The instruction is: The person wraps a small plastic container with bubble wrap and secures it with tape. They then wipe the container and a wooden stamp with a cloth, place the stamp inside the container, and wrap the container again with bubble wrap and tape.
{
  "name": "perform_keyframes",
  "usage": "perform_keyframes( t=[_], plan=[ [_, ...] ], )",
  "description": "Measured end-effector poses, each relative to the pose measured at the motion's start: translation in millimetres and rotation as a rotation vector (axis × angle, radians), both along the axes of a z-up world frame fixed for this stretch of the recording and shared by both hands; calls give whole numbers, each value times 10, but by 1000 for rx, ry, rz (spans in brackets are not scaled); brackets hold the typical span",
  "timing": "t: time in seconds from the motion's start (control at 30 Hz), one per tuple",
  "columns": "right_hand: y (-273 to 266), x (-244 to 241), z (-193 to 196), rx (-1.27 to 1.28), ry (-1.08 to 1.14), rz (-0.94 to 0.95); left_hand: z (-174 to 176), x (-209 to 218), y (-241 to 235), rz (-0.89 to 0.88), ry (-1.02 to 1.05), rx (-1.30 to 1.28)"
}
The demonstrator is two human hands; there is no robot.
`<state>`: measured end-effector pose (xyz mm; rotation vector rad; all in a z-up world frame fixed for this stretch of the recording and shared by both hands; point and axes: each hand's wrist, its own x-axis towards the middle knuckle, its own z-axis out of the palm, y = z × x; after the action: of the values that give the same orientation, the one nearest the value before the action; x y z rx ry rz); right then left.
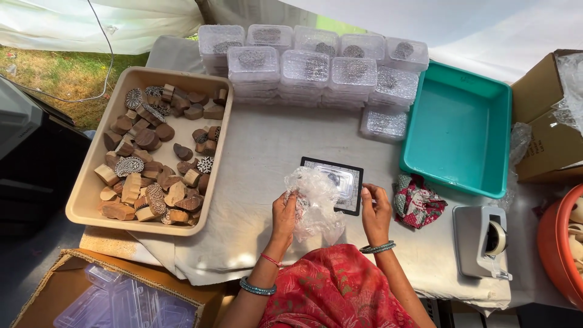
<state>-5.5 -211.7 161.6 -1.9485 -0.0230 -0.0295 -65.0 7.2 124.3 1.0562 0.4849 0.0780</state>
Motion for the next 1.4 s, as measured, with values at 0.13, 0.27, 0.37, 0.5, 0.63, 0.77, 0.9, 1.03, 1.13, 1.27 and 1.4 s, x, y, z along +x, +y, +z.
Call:
perform_keyframes(
  t=[0.13, 0.27, 0.37, 0.5, 0.63, 0.77, 0.9, 1.03, 1.13, 1.27, 1.4],
  plan=[
    [182, -181, 586, -113, -230, 87, -7, 8, -97, 45, -5, 31],
    [362, -240, 734, -222, -419, 410, 49, 26, -244, 24, -21, 55],
    [331, -199, 547, -238, -242, 452, -90, 8, -247, 27, -42, 53],
    [161, -97, 200, -194, -138, 419, -23, -5, -186, 20, -23, 43],
    [-238, 210, -96, 285, -41, 114, -190, -59, 93, 20, 2, 65],
    [-718, 421, -662, 579, 128, -26, -174, -137, 246, -63, 56, 118],
    [-809, 412, -378, 684, 338, 33, -99, -95, 246, -39, 52, 115],
    [-748, 332, 61, 135, -96, -88, 56, -25, 317, -23, 96, 121],
    [-337, 130, 515, -225, -315, 68, 47, 31, 259, -76, 90, 135],
    [252, 89, 569, -561, -486, 319, 94, 162, 108, -193, -2, 153],
    [153, 416, -168, -731, -486, 261, 428, 231, 233, -316, -52, 193]
  ],
)
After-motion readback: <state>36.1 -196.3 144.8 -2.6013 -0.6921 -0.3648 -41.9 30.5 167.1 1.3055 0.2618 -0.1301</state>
